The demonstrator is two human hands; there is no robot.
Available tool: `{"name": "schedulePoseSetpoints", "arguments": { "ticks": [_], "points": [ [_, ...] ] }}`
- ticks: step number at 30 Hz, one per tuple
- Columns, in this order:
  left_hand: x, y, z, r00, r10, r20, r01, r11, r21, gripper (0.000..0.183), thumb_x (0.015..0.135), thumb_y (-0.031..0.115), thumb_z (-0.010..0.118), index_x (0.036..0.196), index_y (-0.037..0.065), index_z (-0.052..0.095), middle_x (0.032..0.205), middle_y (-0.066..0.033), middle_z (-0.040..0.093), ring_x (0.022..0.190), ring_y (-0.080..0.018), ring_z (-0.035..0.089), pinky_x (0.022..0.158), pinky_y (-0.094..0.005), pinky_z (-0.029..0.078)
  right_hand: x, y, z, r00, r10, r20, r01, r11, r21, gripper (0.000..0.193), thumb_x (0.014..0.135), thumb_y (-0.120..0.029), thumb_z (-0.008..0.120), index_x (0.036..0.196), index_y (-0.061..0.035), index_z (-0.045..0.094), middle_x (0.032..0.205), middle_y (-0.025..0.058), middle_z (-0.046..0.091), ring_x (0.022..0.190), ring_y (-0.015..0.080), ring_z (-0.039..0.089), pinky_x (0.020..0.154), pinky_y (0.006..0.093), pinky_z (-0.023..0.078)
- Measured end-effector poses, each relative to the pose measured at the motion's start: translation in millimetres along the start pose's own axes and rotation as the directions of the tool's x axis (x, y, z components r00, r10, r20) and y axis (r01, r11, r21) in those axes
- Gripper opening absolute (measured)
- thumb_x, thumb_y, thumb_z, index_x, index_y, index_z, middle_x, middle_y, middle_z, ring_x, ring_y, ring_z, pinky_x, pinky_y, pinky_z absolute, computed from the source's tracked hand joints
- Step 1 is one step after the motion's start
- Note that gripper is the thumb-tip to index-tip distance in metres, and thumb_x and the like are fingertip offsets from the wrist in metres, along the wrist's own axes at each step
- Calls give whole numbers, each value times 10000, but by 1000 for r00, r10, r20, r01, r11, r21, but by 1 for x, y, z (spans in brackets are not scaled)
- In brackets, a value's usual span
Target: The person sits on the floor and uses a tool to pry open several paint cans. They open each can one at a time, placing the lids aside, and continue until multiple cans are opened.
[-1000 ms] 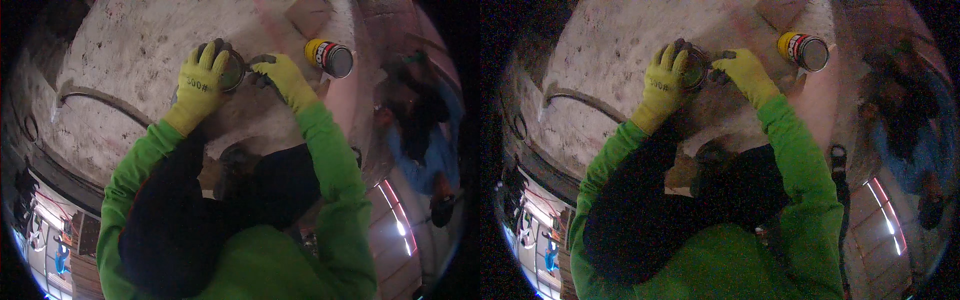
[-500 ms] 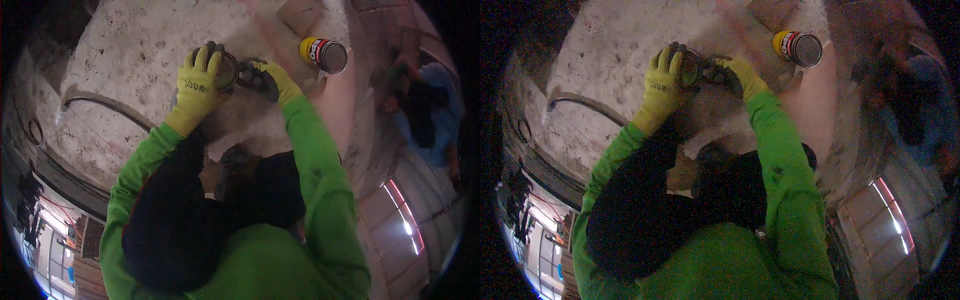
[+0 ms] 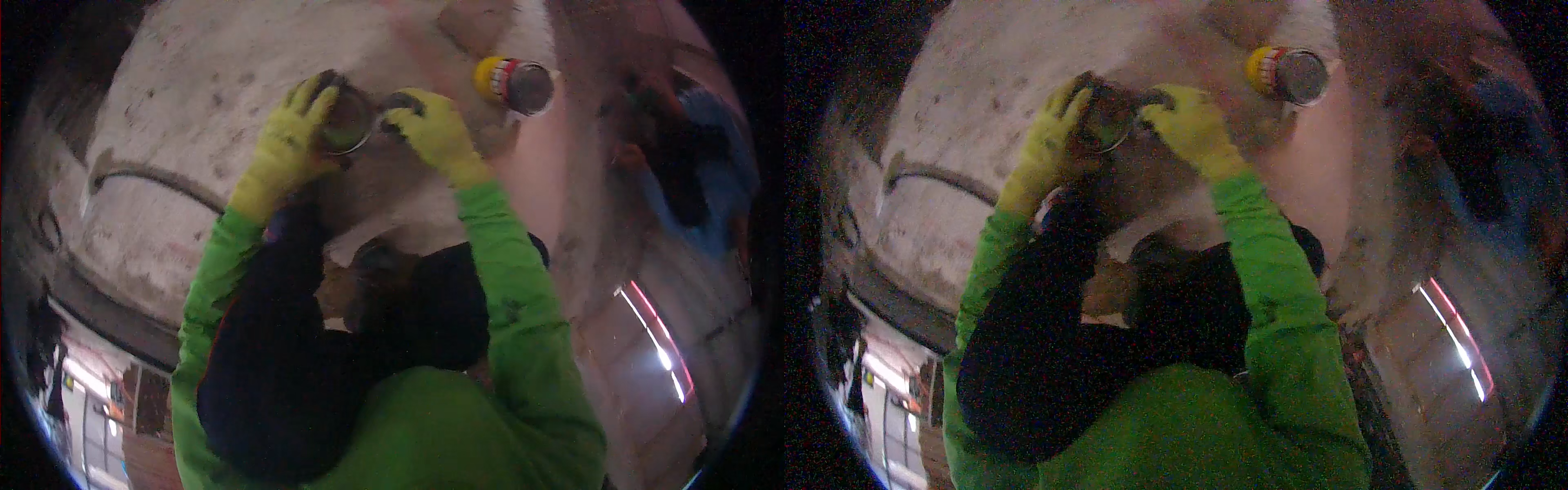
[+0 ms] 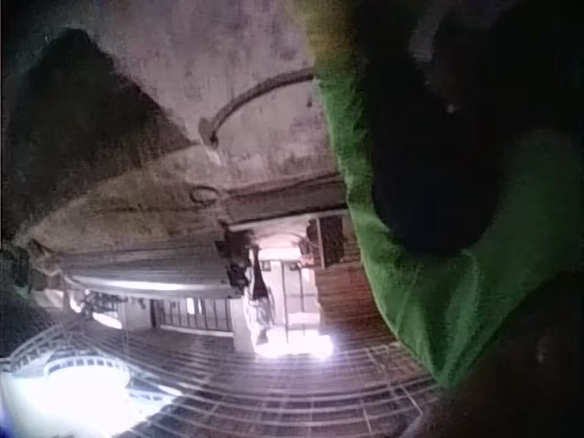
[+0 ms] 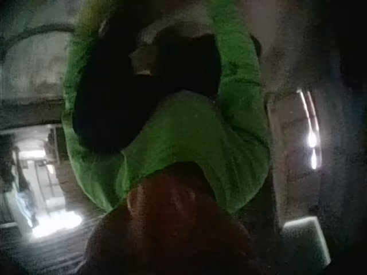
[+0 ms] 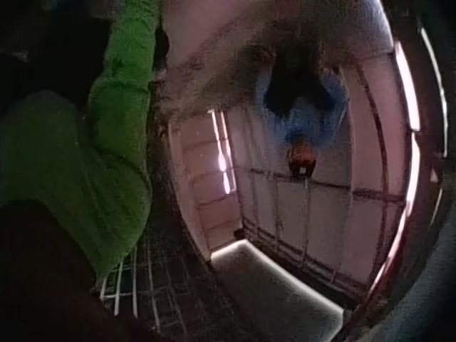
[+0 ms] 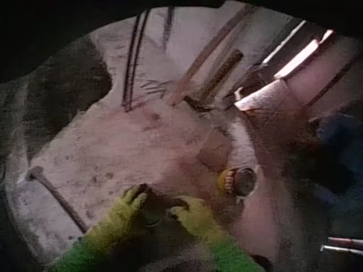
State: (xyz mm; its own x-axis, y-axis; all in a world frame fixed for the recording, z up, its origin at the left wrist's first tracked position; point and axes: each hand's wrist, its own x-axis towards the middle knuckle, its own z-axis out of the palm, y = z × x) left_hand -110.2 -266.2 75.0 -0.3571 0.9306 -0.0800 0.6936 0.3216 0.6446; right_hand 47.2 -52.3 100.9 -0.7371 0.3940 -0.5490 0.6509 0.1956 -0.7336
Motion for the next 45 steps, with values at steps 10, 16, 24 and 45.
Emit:
{"name": "schedulePoseSetpoints", "arguments": {
  "ticks": [10,16,24,45],
  "points": [
    [-2,-9,15,980,173,-98,-173,985,11,1113,630,250,938,1559,32,367,1612,-226,427,1418,-504,439,1150,-565,428,-12,-11,30,915,-362,-178,208,802,-561,329,870,-281,728,1074,-22,712,900,189,734,846,382,721,811,497,543],
    [-5,-13,15,970,214,-115,-209,977,49,1100,609,277,938,1529,46,381,1595,-232,444,1396,-498,459,1132,-584,427,-9,-29,38,950,-304,-74,176,715,-676,289,852,-249,728,1039,-28,713,905,169,745,846,366,721,786,475,541],
    [-15,-25,17,969,211,-125,-205,977,64,1092,680,311,915,1581,42,361,1611,-247,418,1419,-496,437,1157,-588,400,18,13,19,951,209,226,-265,929,259,398,881,-298,771,1152,-8,775,1003,155,780,866,235,728,755,388,561],
    [-16,-16,27,989,97,-114,-78,984,159,1124,710,420,923,1577,-6,350,1627,-264,382,1448,-508,385,1180,-592,355,22,-55,41,910,-381,166,326,407,-853,204,882,-232,661,965,-127,815,1038,94,795,954,272,760,796,529,542]
  ]
}}
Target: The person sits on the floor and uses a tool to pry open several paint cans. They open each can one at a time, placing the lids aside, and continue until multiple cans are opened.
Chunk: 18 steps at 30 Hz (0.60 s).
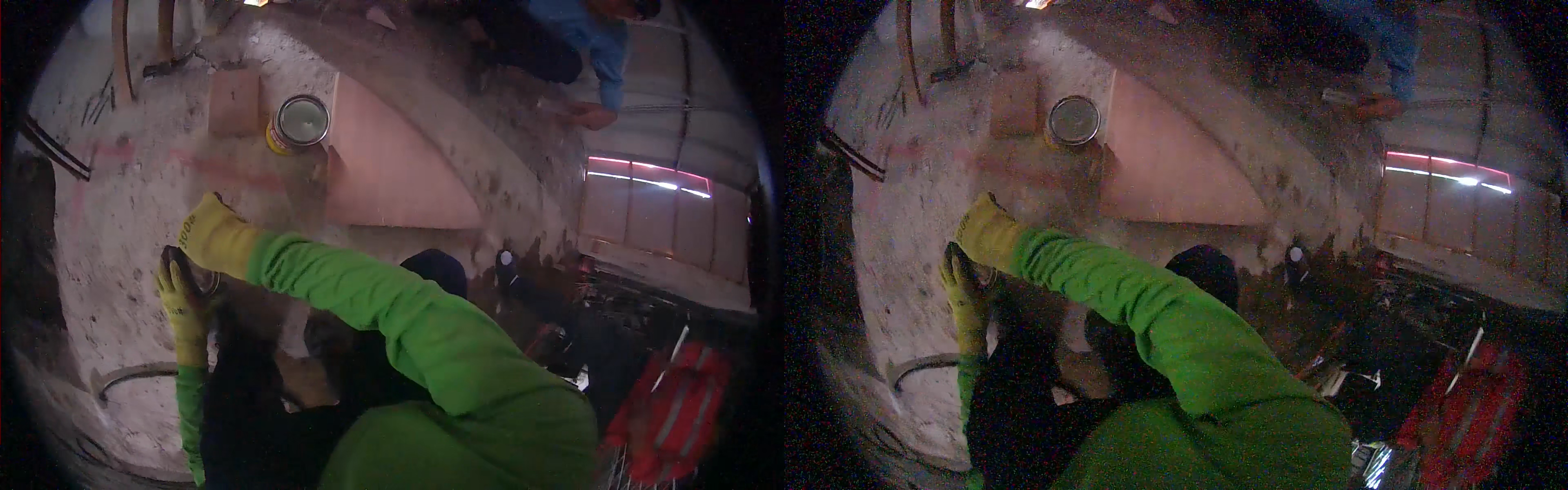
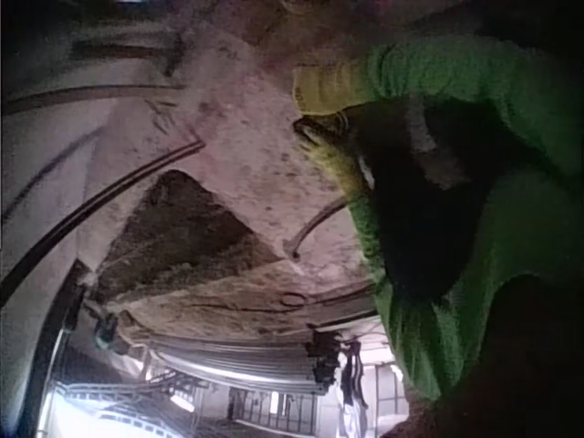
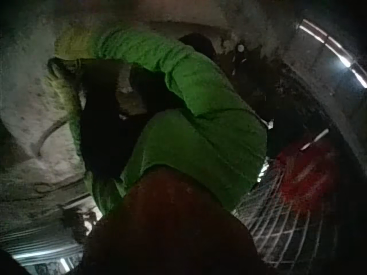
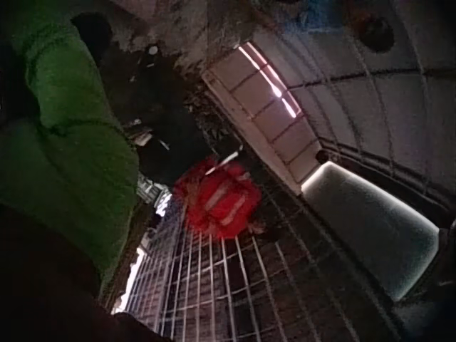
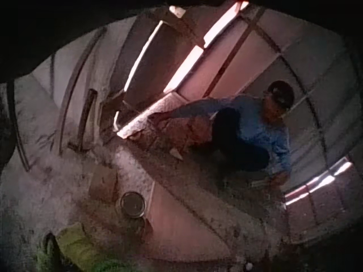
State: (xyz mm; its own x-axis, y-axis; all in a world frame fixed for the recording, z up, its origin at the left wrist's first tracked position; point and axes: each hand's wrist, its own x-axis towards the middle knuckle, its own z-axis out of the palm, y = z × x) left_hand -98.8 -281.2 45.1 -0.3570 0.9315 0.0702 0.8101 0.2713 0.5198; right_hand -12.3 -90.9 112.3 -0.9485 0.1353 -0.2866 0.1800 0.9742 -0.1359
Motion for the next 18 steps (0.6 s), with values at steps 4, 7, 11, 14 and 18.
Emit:
{"name": "schedulePoseSetpoints", "arguments": {
  "ticks": [4,7,11,14,18],
  "points": [
    [0,15,11,999,43,-5,-43,991,-129,1085,745,402,908,1592,23,345,1629,-280,368,1454,-517,381,1179,-597,368,-5,23,33,967,249,57,-255,918,303,251,861,-254,676,985,-82,811,999,147,787,963,324,757,841,533,560],
    [-5,11,4,996,72,-58,-77,993,-91,1082,755,390,904,1607,45,336,1634,-281,358,1457,-515,383,1178,-590,380,-2,31,45,927,355,124,-353,709,611,321,828,-295,716,1023,-58,811,998,193,777,969,354,752,876,511,567],
    [-3,8,7,994,80,-77,-86,994,-72,1127,736,414,916,1625,61,319,1637,-274,358,1457,-508,388,1177,-582,387,0,52,49,919,280,278,-385,480,788,379,792,-324,777,1067,-66,816,1038,203,778,984,348,749,890,474,573],
    [-1,8,8,996,79,-40,-82,994,-72,1149,722,425,925,1624,54,318,1636,-270,360,1457,-500,394,1176,-571,393,-8,72,102,920,150,363,-388,196,901,384,800,-314,797,1089,-61,812,1020,177,790,958,311,754,880,438,576],
    [6,12,12,984,157,-79,-164,982,-96,1141,725,407,933,1616,37,323,1624,-272,379,1437,-506,420,1171,-551,410,36,55,81,732,132,668,-653,413,634,379,841,-299,772,1104,-27,798,1009,163,792,919,240,747,866,387,575]
  ]
}}
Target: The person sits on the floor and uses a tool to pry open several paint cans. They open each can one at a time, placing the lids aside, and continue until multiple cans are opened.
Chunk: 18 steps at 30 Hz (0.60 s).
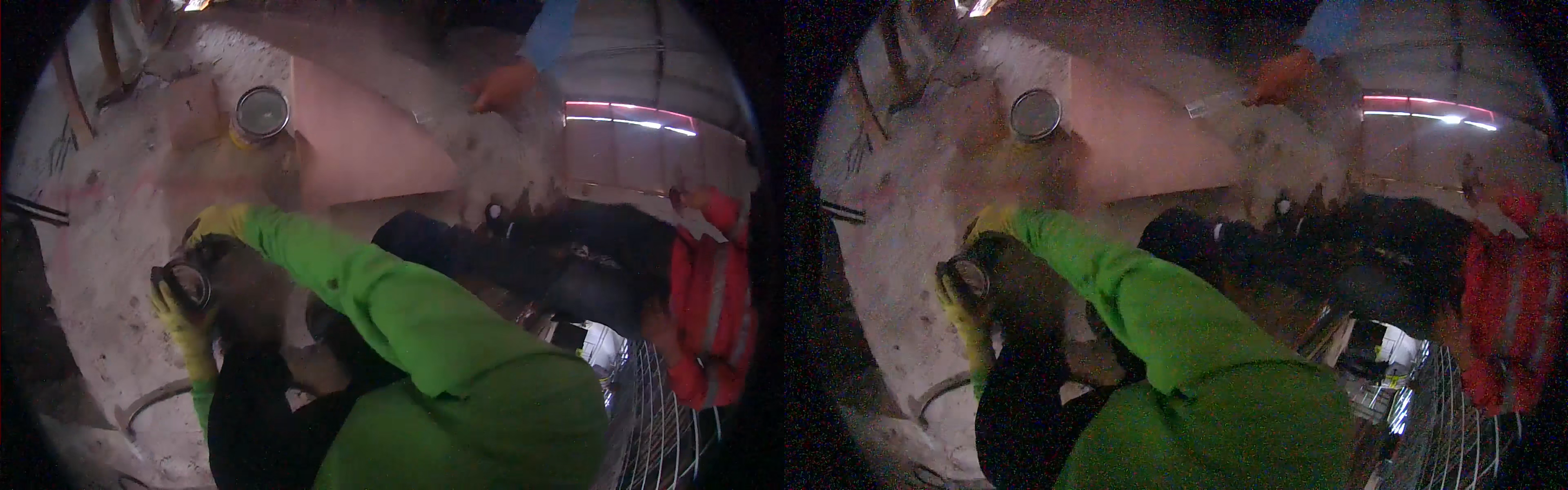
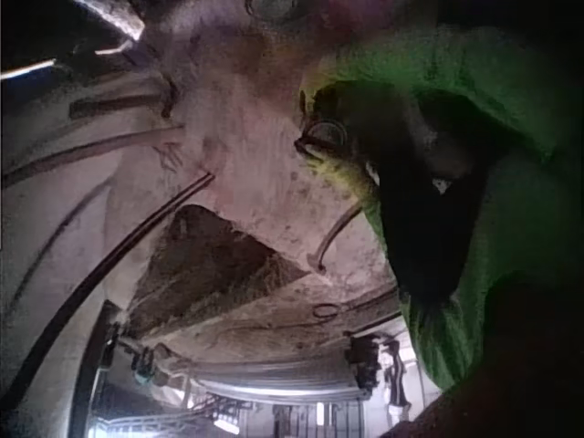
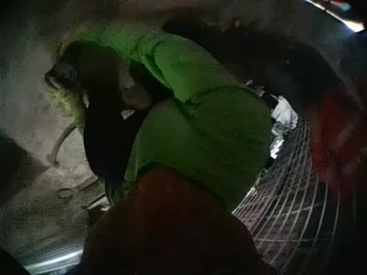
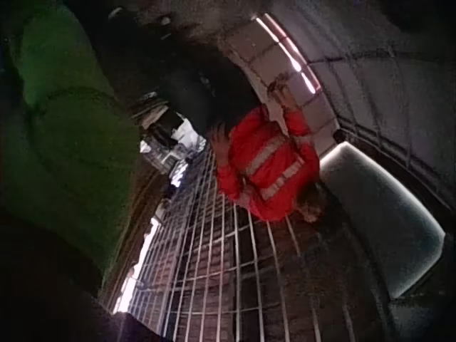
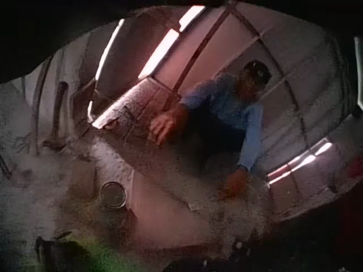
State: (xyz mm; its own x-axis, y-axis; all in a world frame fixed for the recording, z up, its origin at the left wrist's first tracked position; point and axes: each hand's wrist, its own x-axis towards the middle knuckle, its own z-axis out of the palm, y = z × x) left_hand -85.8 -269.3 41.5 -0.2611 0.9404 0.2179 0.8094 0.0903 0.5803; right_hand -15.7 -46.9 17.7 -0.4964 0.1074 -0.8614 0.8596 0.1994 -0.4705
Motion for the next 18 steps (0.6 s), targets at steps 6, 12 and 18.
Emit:
{"name": "schedulePoseSetpoints", "arguments": {
  "ticks": [6,12,18],
  "points": [
    [-21,8,14,951,-242,-195,217,966,-139,826,876,295,846,1533,24,426,1370,-162,588,1216,-321,570,1045,-447,492,-114,-12,1,865,-259,-431,347,927,140,412,881,-279,699,1219,-50,753,1232,221,729,1125,371,701,986,433,550],
    [22,32,-9,948,-317,15,317,946,-68,1190,562,319,976,1525,-49,382,1539,-297,444,1349,-523,464,1127,-571,431,-108,3,13,712,-411,-569,311,911,-270,330,904,-225,713,1188,-57,737,1123,203,744,1067,404,692,954,482,542],
    [17,10,-41,930,-263,255,276,961,-18,1227,546,254,942,1568,-27,325,1547,-286,431,1366,-522,445,1136,-557,433,-105,-4,32,682,-459,-569,283,883,-373,314,906,-199,719,1169,-28,730,1082,205,747,991,376,705,866,464,548]
  ]
}}
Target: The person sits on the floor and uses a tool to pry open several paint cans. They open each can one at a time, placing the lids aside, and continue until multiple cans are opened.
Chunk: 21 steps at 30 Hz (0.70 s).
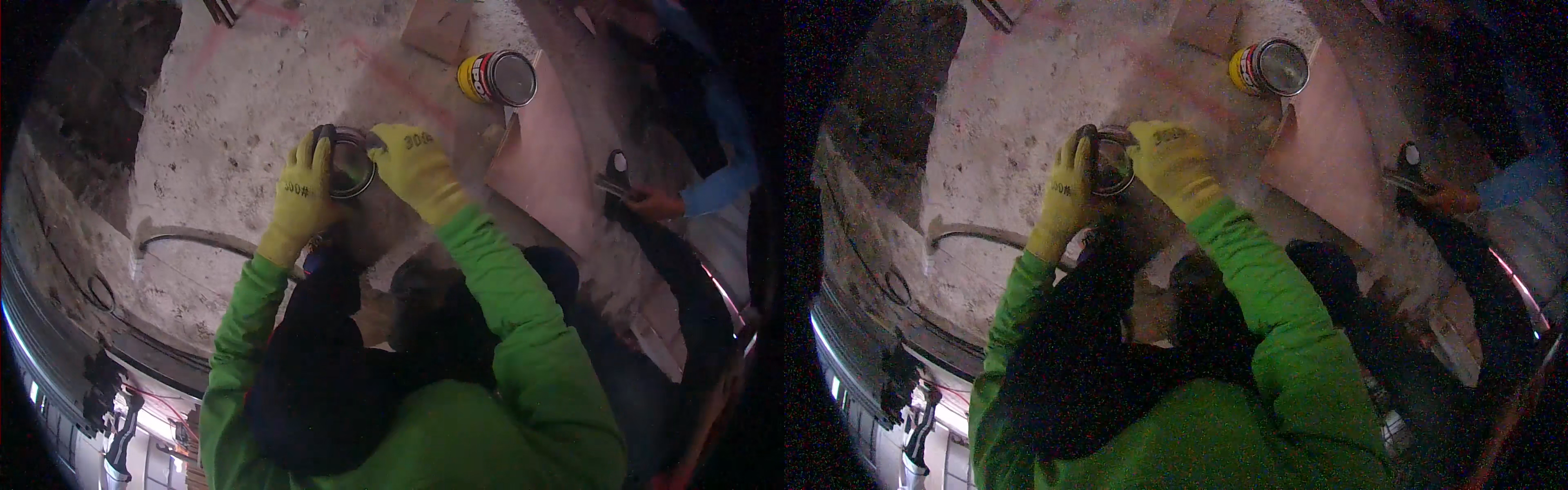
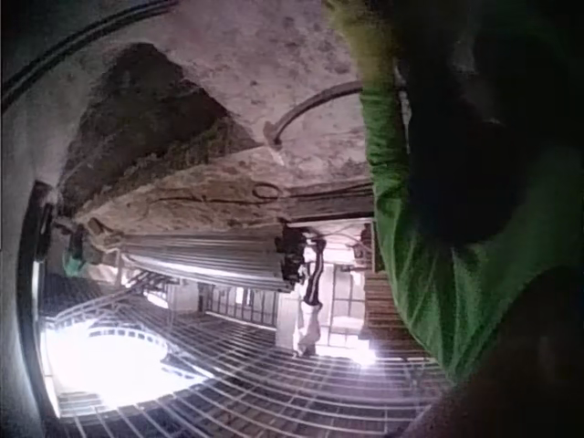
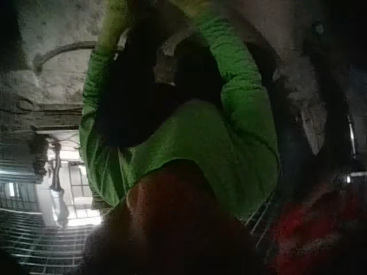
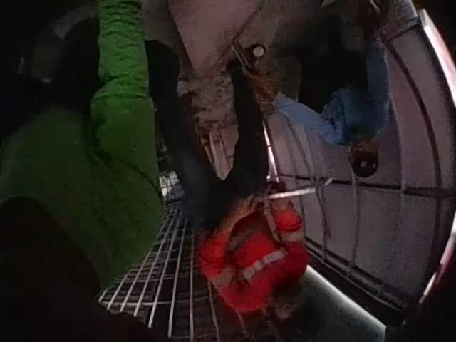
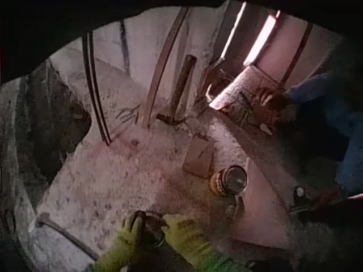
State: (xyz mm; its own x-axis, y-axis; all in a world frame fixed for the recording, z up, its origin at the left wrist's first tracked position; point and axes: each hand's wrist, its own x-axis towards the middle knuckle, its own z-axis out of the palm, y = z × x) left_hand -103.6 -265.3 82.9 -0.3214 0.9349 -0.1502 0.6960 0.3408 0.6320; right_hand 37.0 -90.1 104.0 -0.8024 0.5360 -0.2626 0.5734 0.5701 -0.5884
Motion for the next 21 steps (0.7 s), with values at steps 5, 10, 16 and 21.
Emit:
{"name": "schedulePoseSetpoints", "arguments": {
  "ticks": [5,10,16,21],
  "points": [
    [6,-4,4,994,102,-24,-102,995,-12,1258,535,211,926,1597,-14,289,1561,-276,419,1377,-527,426,1157,-556,418,21,22,-8,908,237,344,-377,820,431,295,914,-178,720,1162,-20,737,1005,131,765,902,230,717,792,365,550],
    [1,-5,12,999,-8,-46,3,995,-95,1136,556,240,894,1538,-29,389,1510,-269,477,1350,-509,458,1118,-574,439,31,79,17,843,86,531,-486,546,683,300,938,-187,714,1191,-30,749,997,100,759,924,189,712,791,334,558],
    [-3,-19,25,985,69,-159,-97,979,-179,1179,614,246,956,1585,7,332,1517,-255,462,1370,-465,478,1159,-520,421,10,14,-26,865,297,406,-483,714,506,461,889,-258,755,1249,29,720,1116,173,770,1005,258,731,945,388,563],
    [-9,6,42,960,-83,-267,31,980,-194,1161,661,331,936,1588,-28,335,1488,-289,486,1347,-488,482,1124,-578,419,-21,19,19,999,48,-4,-47,993,110,380,862,-272,751,1162,-38,740,1079,233,739,1067,432,687,943,500,546]
  ]
}}
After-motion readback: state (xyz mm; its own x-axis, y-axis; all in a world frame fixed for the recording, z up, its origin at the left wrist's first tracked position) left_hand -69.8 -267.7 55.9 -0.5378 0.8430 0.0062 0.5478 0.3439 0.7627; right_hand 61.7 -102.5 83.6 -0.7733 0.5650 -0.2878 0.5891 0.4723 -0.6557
